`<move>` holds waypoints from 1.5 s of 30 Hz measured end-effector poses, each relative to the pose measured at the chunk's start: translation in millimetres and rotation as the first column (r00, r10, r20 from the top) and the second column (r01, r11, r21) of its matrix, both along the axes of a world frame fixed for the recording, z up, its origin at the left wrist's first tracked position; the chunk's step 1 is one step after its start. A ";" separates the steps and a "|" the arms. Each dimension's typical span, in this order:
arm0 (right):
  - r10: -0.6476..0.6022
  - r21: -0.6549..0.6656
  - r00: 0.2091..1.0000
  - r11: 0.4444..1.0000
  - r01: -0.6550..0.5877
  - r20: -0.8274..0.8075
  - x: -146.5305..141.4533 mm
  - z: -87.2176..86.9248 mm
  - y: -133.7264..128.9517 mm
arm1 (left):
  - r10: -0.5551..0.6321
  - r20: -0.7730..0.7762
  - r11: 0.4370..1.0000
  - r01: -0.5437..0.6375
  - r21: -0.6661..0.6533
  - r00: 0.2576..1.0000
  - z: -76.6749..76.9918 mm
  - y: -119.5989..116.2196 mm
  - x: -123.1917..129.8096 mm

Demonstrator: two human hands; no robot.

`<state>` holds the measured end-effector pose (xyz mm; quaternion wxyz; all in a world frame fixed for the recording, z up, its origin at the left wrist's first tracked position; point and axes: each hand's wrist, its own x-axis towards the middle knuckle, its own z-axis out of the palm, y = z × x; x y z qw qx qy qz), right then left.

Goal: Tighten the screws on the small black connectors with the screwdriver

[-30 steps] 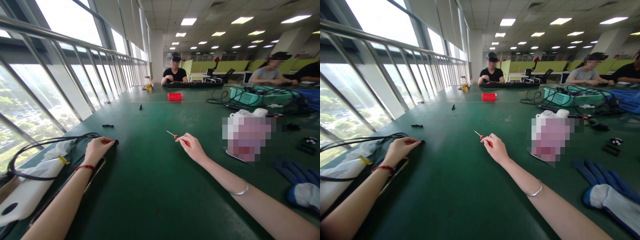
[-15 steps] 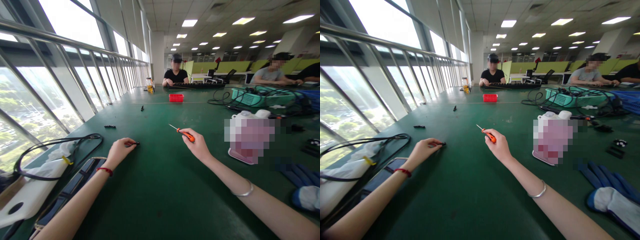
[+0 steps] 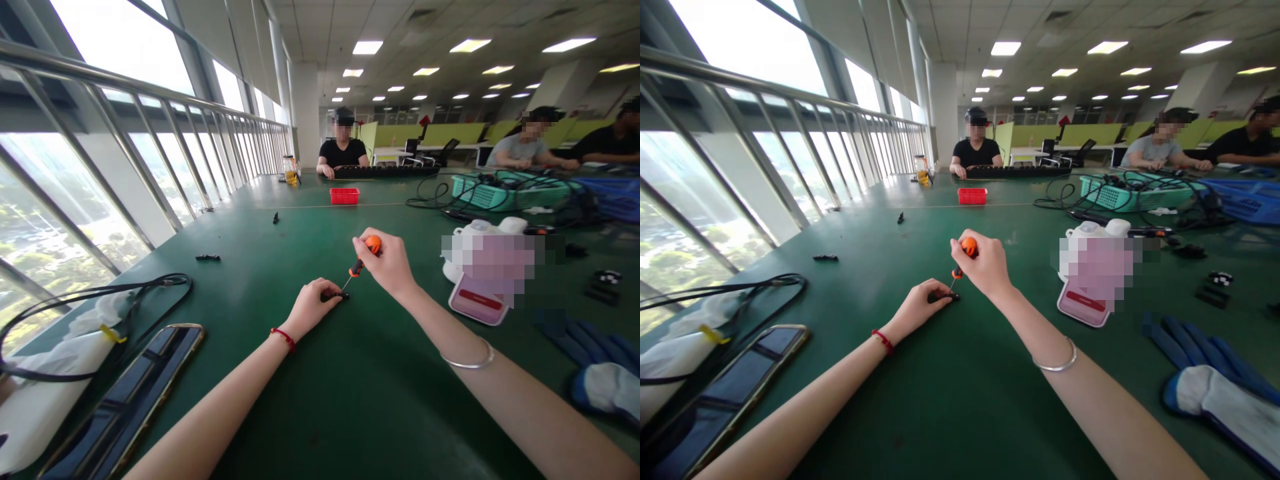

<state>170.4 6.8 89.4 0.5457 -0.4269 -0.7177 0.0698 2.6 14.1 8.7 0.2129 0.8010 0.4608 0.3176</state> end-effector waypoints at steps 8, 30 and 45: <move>-0.026 -0.009 0.994 1.000 0.027 0.102 -5.6 -7.0 -4.6 | 0.001 -0.008 1.000 -0.001 -0.002 1.000 -0.3 -0.1 -0.6; -0.040 -0.067 0.988 0.996 0.050 0.149 -3.3 -4.6 -2.3 | -0.007 -0.008 1.000 0.007 0.025 1.000 -2.1 -0.4 -0.7; 0.016 -0.103 0.953 0.995 0.017 0.303 -6.6 7.8 -13.4 | -0.025 -0.035 0.999 0.026 0.044 0.999 -0.2 -2.2 -0.9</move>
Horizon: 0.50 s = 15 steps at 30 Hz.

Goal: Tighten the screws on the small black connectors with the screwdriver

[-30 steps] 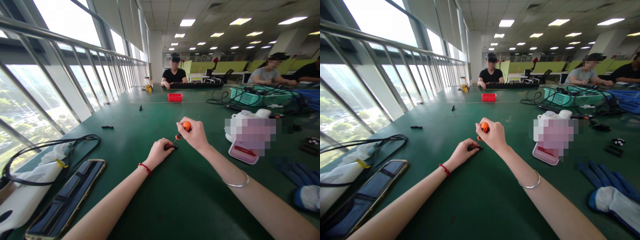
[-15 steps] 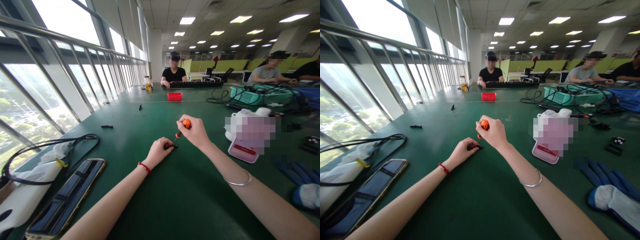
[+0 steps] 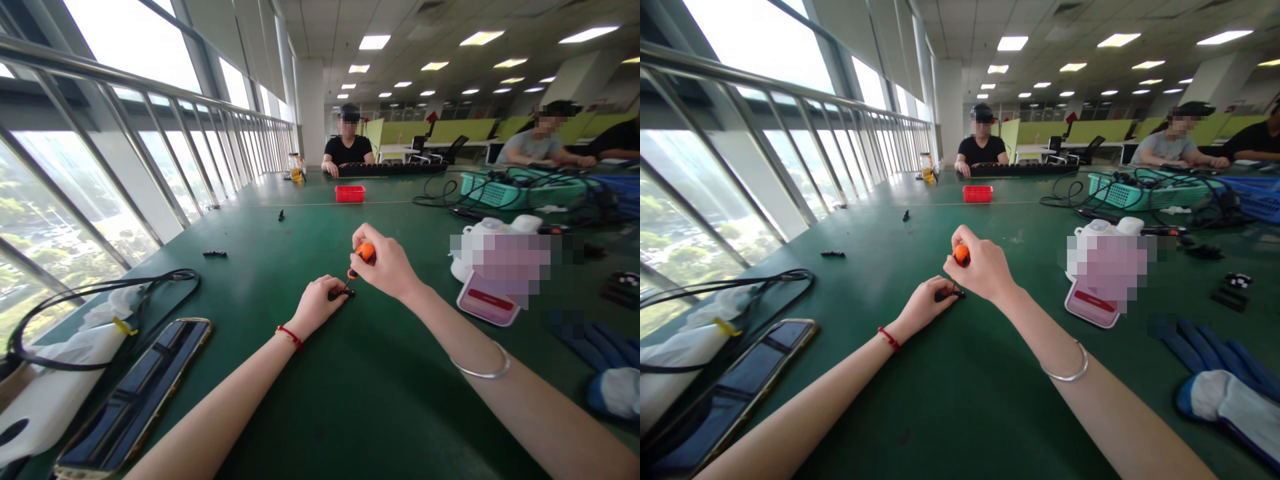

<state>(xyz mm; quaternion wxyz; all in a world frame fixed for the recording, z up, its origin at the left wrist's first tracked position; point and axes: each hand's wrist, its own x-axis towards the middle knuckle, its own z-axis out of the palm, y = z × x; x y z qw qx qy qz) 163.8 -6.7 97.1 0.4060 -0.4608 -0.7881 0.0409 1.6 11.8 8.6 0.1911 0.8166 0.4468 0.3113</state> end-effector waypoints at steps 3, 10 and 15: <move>-0.042 0.023 0.999 0.999 0.041 0.021 -1.7 1.8 -1.8 | 0.004 -0.021 1.000 -0.003 0.022 1.000 0.9 -0.8 1.0; -0.138 0.070 0.986 0.989 0.132 0.095 -4.9 -1.2 0.3 | 0.020 -0.024 0.999 -0.019 0.050 1.000 -0.7 -1.6 1.2; -0.170 0.049 0.978 0.985 0.166 0.119 -2.7 3.4 -1.0 | 0.044 0.025 0.999 -0.044 0.021 0.999 -4.0 0.6 0.2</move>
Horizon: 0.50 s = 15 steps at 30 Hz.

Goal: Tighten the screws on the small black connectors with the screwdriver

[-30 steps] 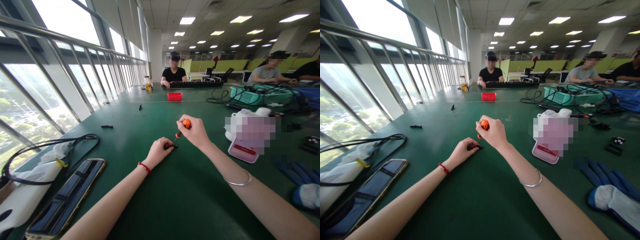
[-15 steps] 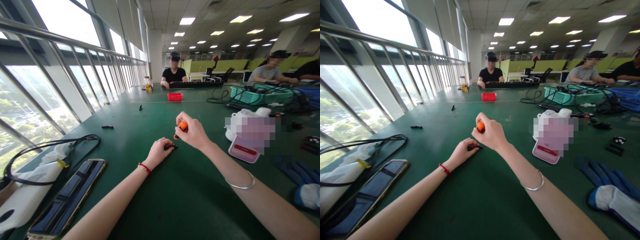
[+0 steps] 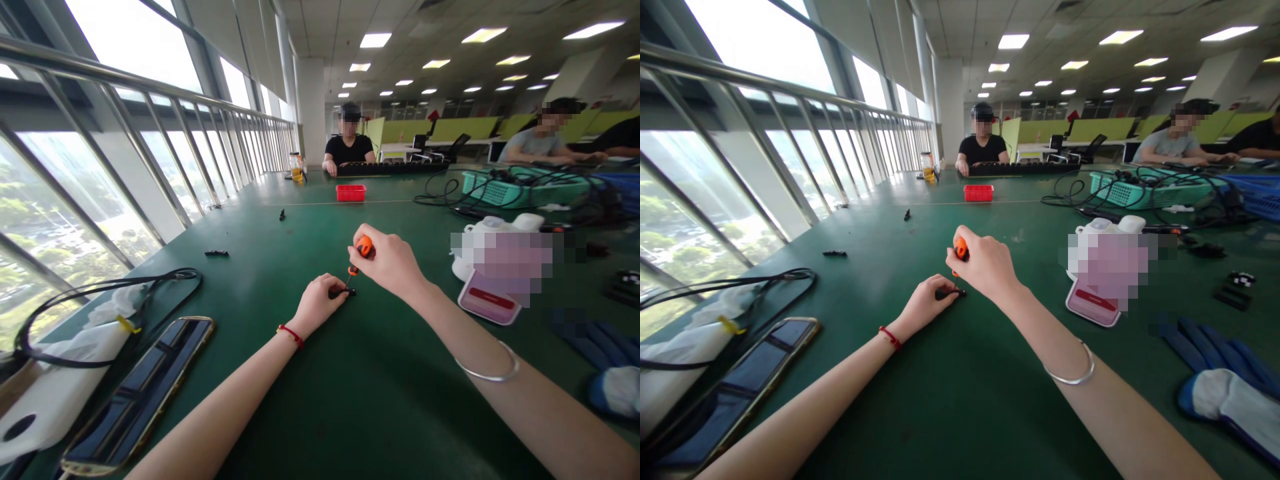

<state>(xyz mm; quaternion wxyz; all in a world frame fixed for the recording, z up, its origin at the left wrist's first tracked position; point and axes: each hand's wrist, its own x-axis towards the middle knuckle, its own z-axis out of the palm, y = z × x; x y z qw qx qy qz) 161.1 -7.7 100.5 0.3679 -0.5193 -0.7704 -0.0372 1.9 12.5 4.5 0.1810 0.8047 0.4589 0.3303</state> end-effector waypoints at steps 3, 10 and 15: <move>0.005 -0.028 1.000 1.000 -0.005 0.008 0.4 1.9 -1.8 | 0.000 0.015 0.999 0.000 -0.042 1.000 -0.5 1.1 -0.3; 0.031 0.006 1.000 1.000 -0.031 -0.005 -1.0 -2.1 -1.1 | -0.003 -0.010 1.000 0.003 -0.031 1.000 2.9 -1.2 0.6; 0.008 -0.030 1.000 1.000 -0.009 -0.015 -3.4 0.2 -4.5 | 0.016 -0.038 1.000 -0.016 0.005 0.999 0.5 1.0 0.0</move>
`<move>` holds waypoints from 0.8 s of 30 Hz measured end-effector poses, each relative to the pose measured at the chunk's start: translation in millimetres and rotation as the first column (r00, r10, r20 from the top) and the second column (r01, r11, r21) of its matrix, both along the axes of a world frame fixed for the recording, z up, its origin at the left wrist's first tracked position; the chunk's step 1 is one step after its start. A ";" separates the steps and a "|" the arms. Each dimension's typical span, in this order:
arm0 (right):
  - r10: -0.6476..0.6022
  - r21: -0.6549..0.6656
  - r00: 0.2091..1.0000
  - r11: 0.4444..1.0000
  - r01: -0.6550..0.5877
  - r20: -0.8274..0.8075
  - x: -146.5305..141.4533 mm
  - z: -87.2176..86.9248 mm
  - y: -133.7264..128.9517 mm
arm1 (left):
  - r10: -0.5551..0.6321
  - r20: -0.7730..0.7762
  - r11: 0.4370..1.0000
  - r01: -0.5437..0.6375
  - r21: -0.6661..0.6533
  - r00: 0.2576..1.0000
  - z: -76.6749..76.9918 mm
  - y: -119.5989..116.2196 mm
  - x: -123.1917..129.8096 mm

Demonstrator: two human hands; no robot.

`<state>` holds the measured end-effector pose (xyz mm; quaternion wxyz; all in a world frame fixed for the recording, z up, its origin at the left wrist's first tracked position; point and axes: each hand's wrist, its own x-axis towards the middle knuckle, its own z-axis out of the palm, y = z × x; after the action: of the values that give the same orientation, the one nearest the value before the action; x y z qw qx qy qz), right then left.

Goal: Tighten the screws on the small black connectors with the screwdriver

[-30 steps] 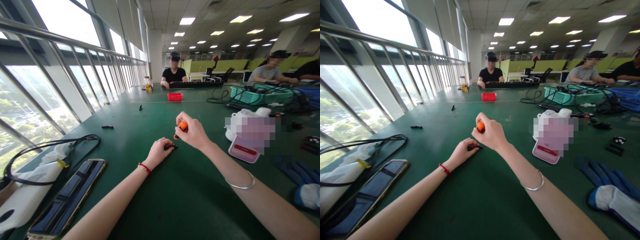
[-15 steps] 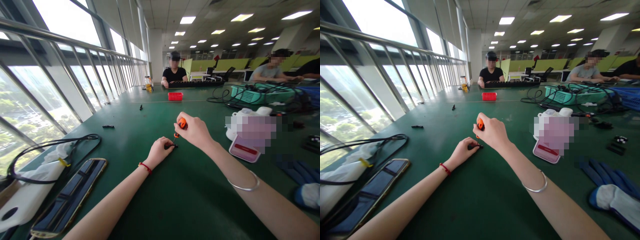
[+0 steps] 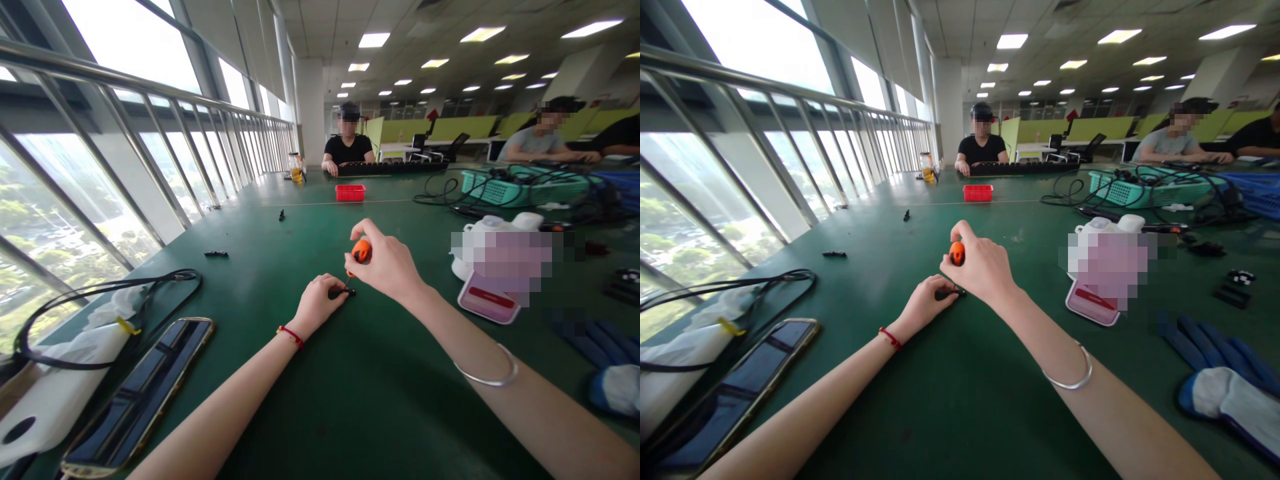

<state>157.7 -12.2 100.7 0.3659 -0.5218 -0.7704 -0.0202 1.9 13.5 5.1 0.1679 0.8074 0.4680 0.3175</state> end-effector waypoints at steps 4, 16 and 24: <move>-0.053 -0.002 0.998 0.999 0.053 0.039 -1.7 1.7 -2.2 | 0.004 -0.010 1.000 -0.004 -0.004 1.000 -0.5 0.4 -0.7; -0.054 -0.125 0.999 0.991 0.053 -0.003 0.6 6.5 -3.1 | 0.168 -0.083 0.986 -0.169 0.003 0.982 -0.1 -1.7 -2.1; -0.091 -0.084 0.994 0.992 0.096 0.065 -2.1 2.5 -0.9 | 0.166 -0.084 0.986 -0.167 -0.006 0.983 4.6 -4.4 -1.6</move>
<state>155.6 -13.1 103.2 0.3178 -0.5718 -0.7560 -0.0197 0.3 9.1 9.6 0.1263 0.7770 0.5425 0.2933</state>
